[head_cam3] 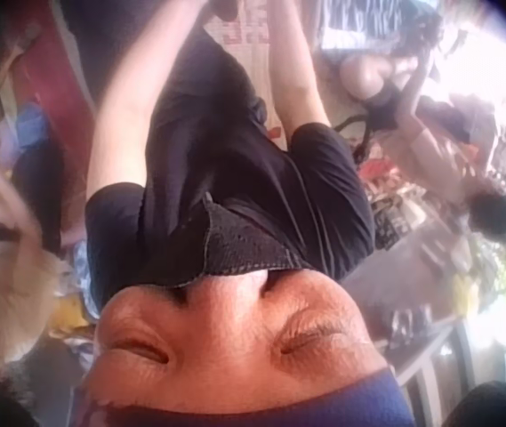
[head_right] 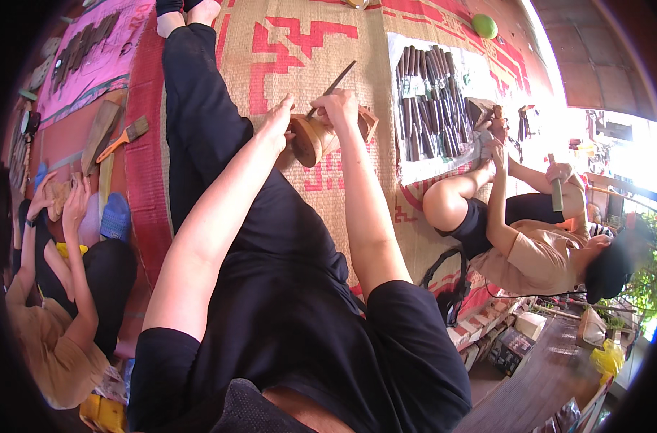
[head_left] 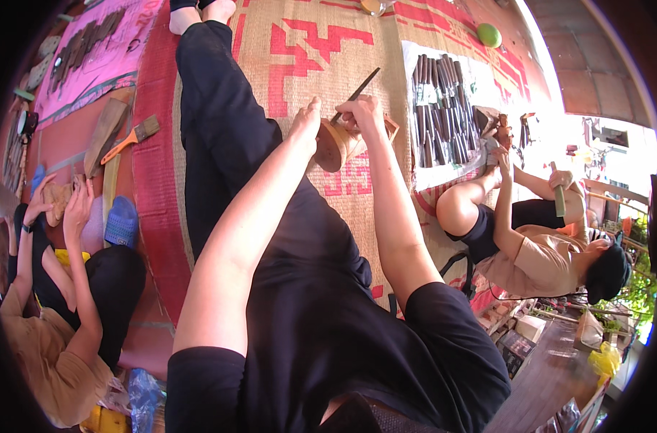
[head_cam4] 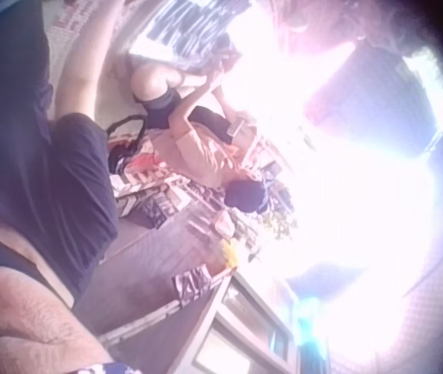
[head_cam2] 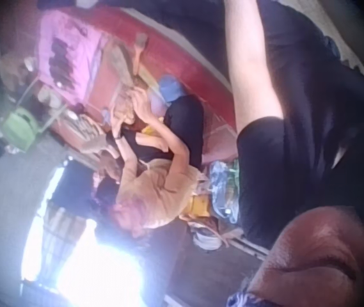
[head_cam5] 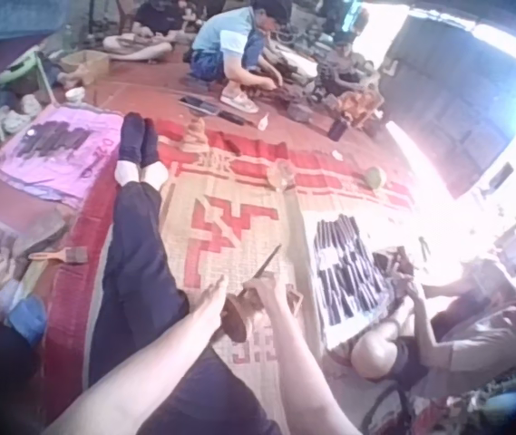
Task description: The person sits on a mat and uses a knife to carve and shape a small wooden object held in the left hand. The person repeatedly scrapes the surface of the wood with the knife blade, rotating the object to work on different sides.
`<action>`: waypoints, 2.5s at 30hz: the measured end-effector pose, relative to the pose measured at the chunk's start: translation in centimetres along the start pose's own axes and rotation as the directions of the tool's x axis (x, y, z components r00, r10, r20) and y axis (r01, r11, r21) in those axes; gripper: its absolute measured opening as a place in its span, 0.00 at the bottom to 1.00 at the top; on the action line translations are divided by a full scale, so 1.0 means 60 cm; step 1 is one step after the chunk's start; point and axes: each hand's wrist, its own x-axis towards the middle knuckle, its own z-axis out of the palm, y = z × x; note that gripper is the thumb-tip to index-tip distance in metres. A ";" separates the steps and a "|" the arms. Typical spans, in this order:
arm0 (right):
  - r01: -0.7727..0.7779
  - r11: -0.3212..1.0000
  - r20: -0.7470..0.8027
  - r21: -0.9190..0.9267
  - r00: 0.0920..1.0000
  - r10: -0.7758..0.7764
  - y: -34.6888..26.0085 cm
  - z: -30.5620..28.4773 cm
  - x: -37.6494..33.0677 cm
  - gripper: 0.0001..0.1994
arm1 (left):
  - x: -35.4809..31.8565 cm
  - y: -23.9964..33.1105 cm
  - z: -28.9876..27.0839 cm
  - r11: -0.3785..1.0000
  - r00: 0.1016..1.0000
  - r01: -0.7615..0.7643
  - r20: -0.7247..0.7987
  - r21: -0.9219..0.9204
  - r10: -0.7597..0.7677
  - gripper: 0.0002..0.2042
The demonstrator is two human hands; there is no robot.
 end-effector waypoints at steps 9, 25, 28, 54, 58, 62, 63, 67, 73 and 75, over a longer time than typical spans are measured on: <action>-0.001 0.993 0.008 -0.117 1.000 0.002 0.002 -0.008 0.003 0.08 | -0.012 0.010 -0.002 0.998 0.997 0.061 0.043 0.018 -0.062 0.26; -0.034 0.997 0.030 0.071 0.999 0.032 0.003 -0.008 -0.017 0.10 | -0.005 0.003 0.000 0.998 0.999 0.039 -0.022 0.045 -0.039 0.24; -0.026 0.999 -0.023 -0.021 0.999 0.025 0.009 -0.019 -0.018 0.11 | -0.007 0.004 0.002 0.998 0.999 0.050 -0.017 0.034 -0.050 0.25; 0.254 0.839 -0.350 0.481 0.933 -0.083 0.146 -0.079 -0.105 0.04 | 0.006 0.024 0.017 0.620 0.963 -0.263 0.167 0.739 0.210 0.30; 0.203 0.839 -0.301 0.505 0.952 -0.050 0.146 -0.066 -0.104 0.05 | 0.017 0.003 0.014 0.644 0.937 -0.315 0.122 0.698 0.326 0.31; 0.206 0.823 -0.304 0.530 0.952 -0.043 0.145 -0.066 -0.097 0.05 | 0.027 -0.004 0.009 0.741 0.931 -0.328 0.067 0.586 0.359 0.30; 0.202 0.819 -0.304 0.537 0.952 -0.036 0.144 -0.067 -0.094 0.05 | 0.025 -0.002 0.010 0.730 0.930 -0.323 0.057 0.602 0.364 0.29; 0.216 0.822 -0.294 0.526 0.954 -0.063 0.136 -0.069 -0.089 0.05 | 0.010 0.011 0.013 0.732 0.934 -0.303 0.037 0.611 0.356 0.27; 0.236 0.840 -0.245 0.489 0.961 -0.128 0.124 -0.059 -0.088 0.06 | 0.046 0.064 -0.019 0.838 0.920 -0.384 0.088 0.387 0.381 0.21; 0.229 0.841 -0.241 0.489 0.963 -0.122 0.114 -0.057 -0.089 0.06 | 0.031 0.120 -0.034 0.817 0.900 -0.428 0.104 0.386 0.423 0.17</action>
